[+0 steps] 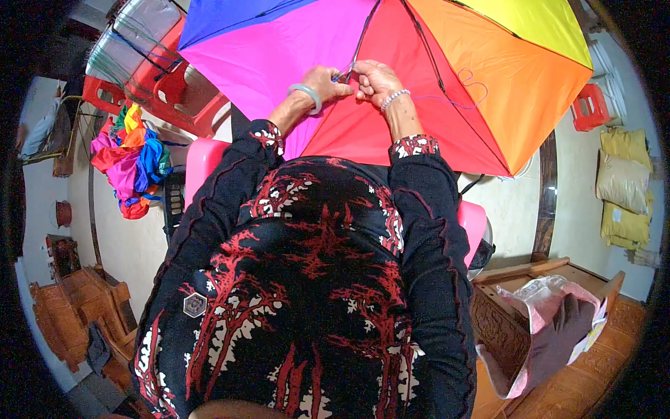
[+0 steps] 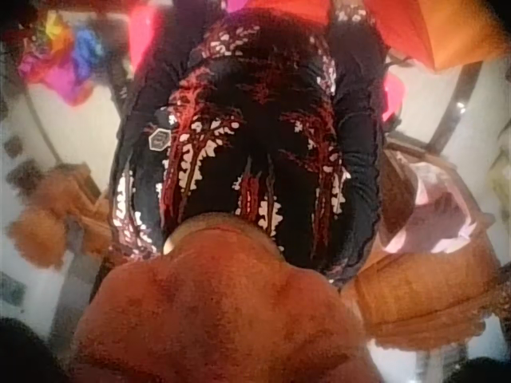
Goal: The recorder is inspecting a multi-colored umbrella by checking its ribs, fabric, and mechanism.
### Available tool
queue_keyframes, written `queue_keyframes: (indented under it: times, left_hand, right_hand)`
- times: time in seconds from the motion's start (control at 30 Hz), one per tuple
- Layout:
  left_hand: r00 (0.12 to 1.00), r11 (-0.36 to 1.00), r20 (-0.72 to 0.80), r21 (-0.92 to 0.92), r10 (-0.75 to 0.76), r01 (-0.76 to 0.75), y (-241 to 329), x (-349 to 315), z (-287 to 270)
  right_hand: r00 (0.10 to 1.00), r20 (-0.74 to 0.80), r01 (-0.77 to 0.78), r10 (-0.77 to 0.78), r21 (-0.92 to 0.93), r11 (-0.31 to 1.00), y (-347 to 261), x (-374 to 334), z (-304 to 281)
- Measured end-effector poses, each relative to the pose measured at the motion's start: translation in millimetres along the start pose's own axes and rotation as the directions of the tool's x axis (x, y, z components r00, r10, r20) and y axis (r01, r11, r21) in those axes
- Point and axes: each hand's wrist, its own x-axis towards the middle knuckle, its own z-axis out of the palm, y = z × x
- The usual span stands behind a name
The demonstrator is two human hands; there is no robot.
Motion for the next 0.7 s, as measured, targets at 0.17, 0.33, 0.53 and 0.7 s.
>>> queue_keyframes:
  times: [0.17,0.33,0.53,0.7]
  left_hand:
    - [0.951,0.990,-0.306,0.141,0.042,0.002,-9,3,5]
    - [0.981,0.992,-0.151,-0.049,-0.121,0.115,-10,5,-5]
    - [0.993,0.994,-0.046,0.006,-0.104,0.105,-11,6,-7]
    - [0.775,0.970,-0.607,0.241,0.175,-0.030,-20,7,2]
  right_hand:
    - [0.988,-0.095,0.068,-0.123,-0.449,0.891,4,-1,12]
    - [0.974,-0.074,0.063,-0.214,-0.820,0.569,3,-4,17]
    - [0.970,0.065,0.239,-0.233,-0.122,0.963,-11,-19,14]
    - [0.966,0.026,0.259,-0.257,-0.092,0.962,-10,-16,11]
